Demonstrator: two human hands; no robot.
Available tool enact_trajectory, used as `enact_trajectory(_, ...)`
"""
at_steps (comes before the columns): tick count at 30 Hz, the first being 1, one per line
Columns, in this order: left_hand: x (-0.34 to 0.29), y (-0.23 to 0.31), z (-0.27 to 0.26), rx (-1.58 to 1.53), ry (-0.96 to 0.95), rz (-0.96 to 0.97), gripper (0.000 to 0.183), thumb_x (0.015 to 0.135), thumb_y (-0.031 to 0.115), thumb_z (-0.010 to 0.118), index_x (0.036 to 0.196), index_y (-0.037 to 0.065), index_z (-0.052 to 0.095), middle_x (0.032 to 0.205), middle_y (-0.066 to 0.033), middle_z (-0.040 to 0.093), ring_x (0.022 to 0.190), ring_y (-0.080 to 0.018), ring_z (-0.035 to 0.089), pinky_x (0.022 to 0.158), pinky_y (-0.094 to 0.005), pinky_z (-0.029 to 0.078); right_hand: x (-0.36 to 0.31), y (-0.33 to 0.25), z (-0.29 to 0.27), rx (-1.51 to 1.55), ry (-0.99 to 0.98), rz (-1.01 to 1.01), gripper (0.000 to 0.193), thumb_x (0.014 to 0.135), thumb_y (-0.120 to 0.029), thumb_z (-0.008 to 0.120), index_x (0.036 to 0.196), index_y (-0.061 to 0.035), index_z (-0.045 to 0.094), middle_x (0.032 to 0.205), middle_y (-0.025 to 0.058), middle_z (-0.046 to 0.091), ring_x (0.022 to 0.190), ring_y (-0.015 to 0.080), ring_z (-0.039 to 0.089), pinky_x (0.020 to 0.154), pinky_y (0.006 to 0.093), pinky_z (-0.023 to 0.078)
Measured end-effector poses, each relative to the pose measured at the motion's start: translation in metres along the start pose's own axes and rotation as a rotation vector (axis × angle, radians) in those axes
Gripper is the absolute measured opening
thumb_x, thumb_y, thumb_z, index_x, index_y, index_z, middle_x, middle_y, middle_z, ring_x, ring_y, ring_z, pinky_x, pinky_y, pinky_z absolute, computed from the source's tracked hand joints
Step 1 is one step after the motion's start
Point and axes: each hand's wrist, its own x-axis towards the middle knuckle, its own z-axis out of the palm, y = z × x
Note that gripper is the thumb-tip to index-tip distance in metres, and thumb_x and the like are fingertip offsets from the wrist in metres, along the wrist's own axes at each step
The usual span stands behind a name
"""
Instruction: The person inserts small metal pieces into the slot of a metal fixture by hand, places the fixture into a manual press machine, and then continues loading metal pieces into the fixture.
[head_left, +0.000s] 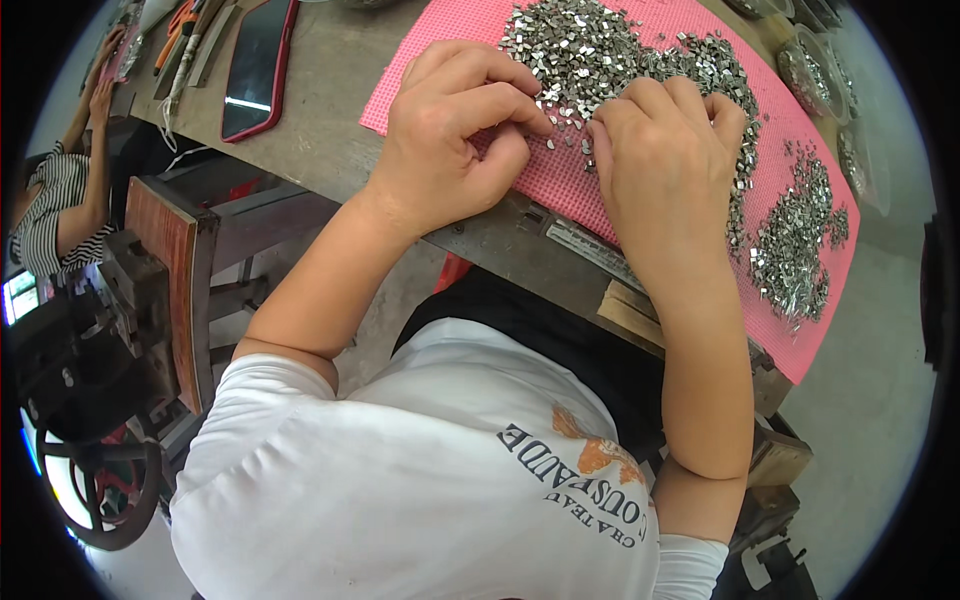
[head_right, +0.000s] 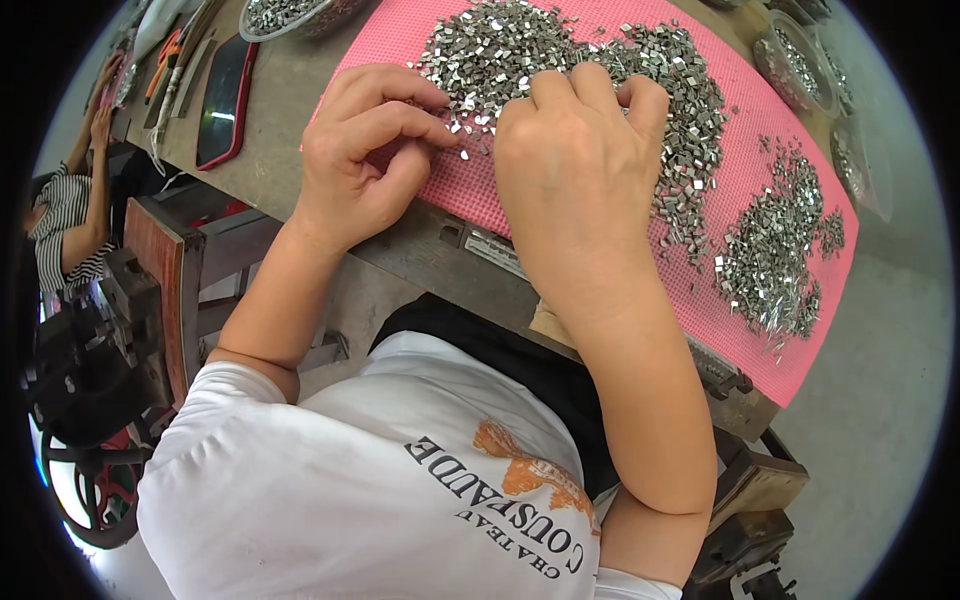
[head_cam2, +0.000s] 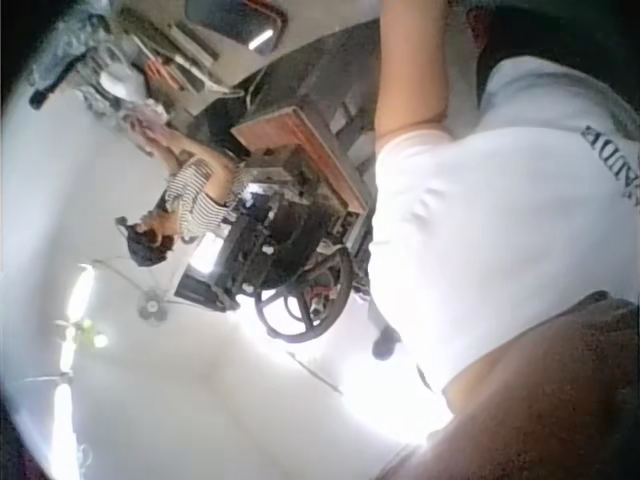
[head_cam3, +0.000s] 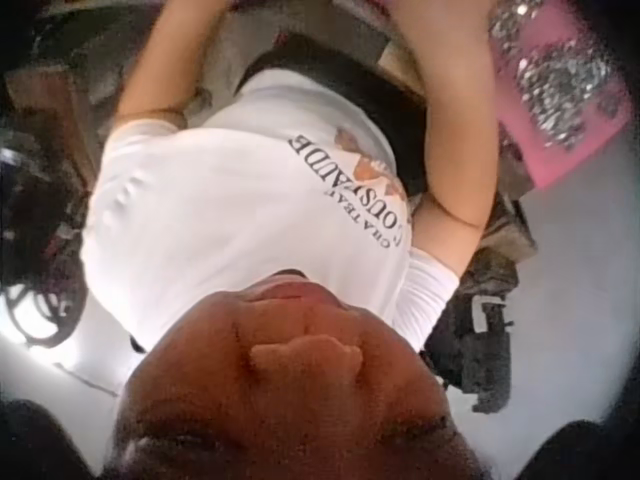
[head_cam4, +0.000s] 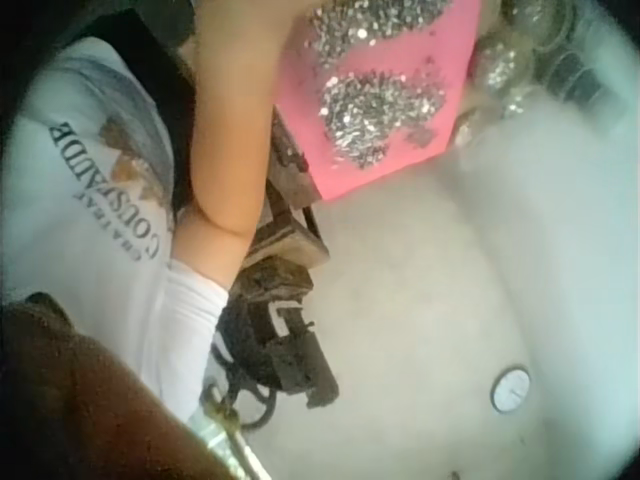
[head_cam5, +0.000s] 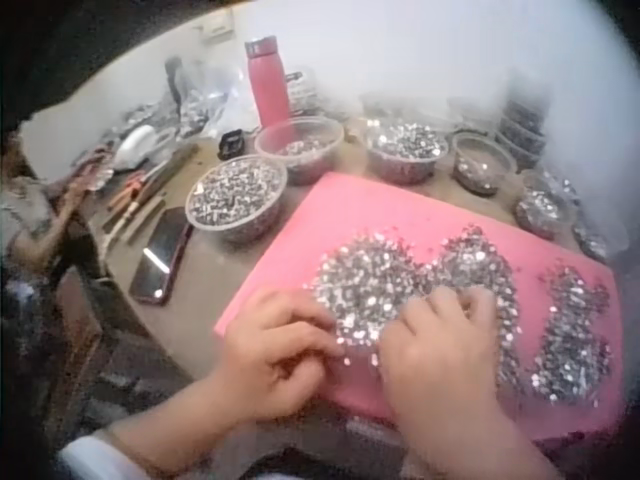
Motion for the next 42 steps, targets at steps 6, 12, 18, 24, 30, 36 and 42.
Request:
enact_trajectory(6,0.000,0.002,0.001,-0.015,-0.005,0.014,0.017,0.068,0.002,0.070,0.078,0.013,0.077,0.097,-0.0021,0.073,0.093,-0.0247,0.065,0.085,-0.0362,0.052,-0.005,0.006,0.007,0.084,0.074,0.021,0.003,0.087,-0.009,0.072,0.087,-0.0067,0.072,0.090,0.0057,0.067,0.092,0.0251,0.064,0.092,0.0426,0.042)
enact_trajectory(12,0.005,0.017,0.003,0.013,-0.087,-0.039,0.013,0.071,0.006,0.082,0.082,0.011,0.080,0.102,-0.0027,0.072,0.100,-0.0244,0.064,0.085,-0.0362,0.052,-0.018,0.018,-0.012,0.450,0.140,0.231,0.006,0.093,-0.010,0.072,0.091,-0.0045,0.074,0.091,0.0089,0.071,0.091,0.0272,0.068,0.088,0.0403,0.047)
enact_trajectory(18,0.011,0.027,0.006,0.113,-0.159,-0.060,0.016,0.071,0.010,0.089,0.084,0.008,0.080,0.098,-0.0041,0.071,0.096,-0.0250,0.063,0.082,-0.0364,0.051,-0.036,0.022,-0.023,1.228,0.062,0.617,0.013,0.096,-0.010,0.072,0.101,0.0017,0.076,0.091,0.0021,0.072,0.078,0.0086,0.061,0.070,0.0266,0.050)
enact_trajectory(24,0.015,0.034,0.009,0.292,-0.187,-0.026,0.010,0.071,0.018,0.087,0.076,0.016,0.078,0.095,0.0035,0.069,0.105,-0.0235,0.061,0.091,-0.0442,0.042,-0.053,0.027,-0.034,1.436,0.040,0.677,0.012,0.095,-0.011,0.076,0.102,-0.0009,0.078,0.089,-0.0029,0.071,0.078,0.0020,0.056,0.071,0.0194,0.046)
enact_trajectory(30,0.033,0.055,0.003,0.570,-0.341,0.130,0.012,0.075,0.019,0.083,0.081,0.014,0.074,0.098,0.0038,0.070,0.114,-0.0228,0.063,0.097,-0.0446,0.043,-0.081,0.034,-0.050,1.464,0.132,0.747,0.010,0.097,-0.010,0.075,0.102,-0.0008,0.075,0.085,-0.0054,0.066,0.075,0.0014,0.053,0.068,0.0189,0.044)
enact_trajectory(36,0.039,0.040,-0.006,0.542,-0.415,0.166,0.016,0.079,0.027,0.083,0.082,0.012,0.077,0.094,0.0028,0.071,0.111,-0.0222,0.065,0.095,-0.0463,0.043,-0.153,0.052,-0.060,1.214,0.220,0.711,0.007,0.096,-0.001,0.071,0.103,0.0013,0.071,0.097,-0.0006,0.066,0.077,0.0043,0.055,0.069,0.0209,0.043)
enact_trajectory(42,0.040,0.034,-0.010,0.437,-0.459,0.122,0.007,0.078,0.015,0.079,0.079,0.009,0.076,0.096,0.0008,0.072,0.105,-0.0230,0.067,0.091,-0.0426,0.046,-0.208,0.053,-0.068,0.739,0.284,0.677,0.009,0.087,0.005,0.073,0.094,0.0003,0.072,0.095,0.0083,0.070,0.086,0.0182,0.064,0.079,0.0294,0.050)
